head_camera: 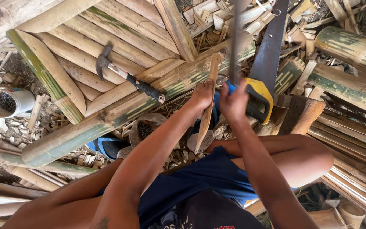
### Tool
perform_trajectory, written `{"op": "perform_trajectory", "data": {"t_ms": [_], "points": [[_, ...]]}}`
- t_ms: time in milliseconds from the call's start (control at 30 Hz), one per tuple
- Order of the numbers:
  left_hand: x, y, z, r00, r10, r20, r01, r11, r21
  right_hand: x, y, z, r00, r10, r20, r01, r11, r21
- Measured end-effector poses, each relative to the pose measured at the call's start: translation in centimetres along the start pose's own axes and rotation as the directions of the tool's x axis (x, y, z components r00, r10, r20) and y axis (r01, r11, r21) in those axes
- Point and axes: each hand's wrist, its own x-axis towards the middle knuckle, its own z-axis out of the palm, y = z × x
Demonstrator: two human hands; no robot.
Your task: The person assembles a bamboo structure by cutting bamboo strips with a hand saw and hammering them into place. They repeatedly position strips, cut them to size, and secure them with a hammer.
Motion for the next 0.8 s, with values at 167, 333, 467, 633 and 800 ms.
{"op": "perform_trajectory", "data": {"t_ms": [167,333,467,633,800], "points": [[0.6,-0.7,-0.7,0.995,0.094,-0.034,-0.081,0.957,0.279,1.9,1.3,0.6,0.987,-0.026,0.157,0.074,0.949,-0.306],[0.5,-1.1,-1.8,0.996,0.087,-0.011,-0.083,0.976,0.202,-0.8,-0.9,-3.1,0.996,0.02,0.09,-0.017,0.999,-0.029],[-0.2,-0.4,-2.2,0.998,0.044,0.052,-0.052,0.984,0.171,0.7,-0.6,-0.1,0.996,-0.086,0.029,0.089,0.988,-0.127],[-0.6,0.9,-3.4,0.996,0.048,0.069,-0.065,0.962,0.266,3.1,0.2,1.1,0.977,0.041,0.208,0.031,0.944,-0.329],[-0.2,-1.2,-4.3,0.994,0.029,0.107,-0.061,0.948,0.312,1.0,-2.7,-3.1,0.975,0.103,0.199,-0.091,0.993,-0.069]]}}
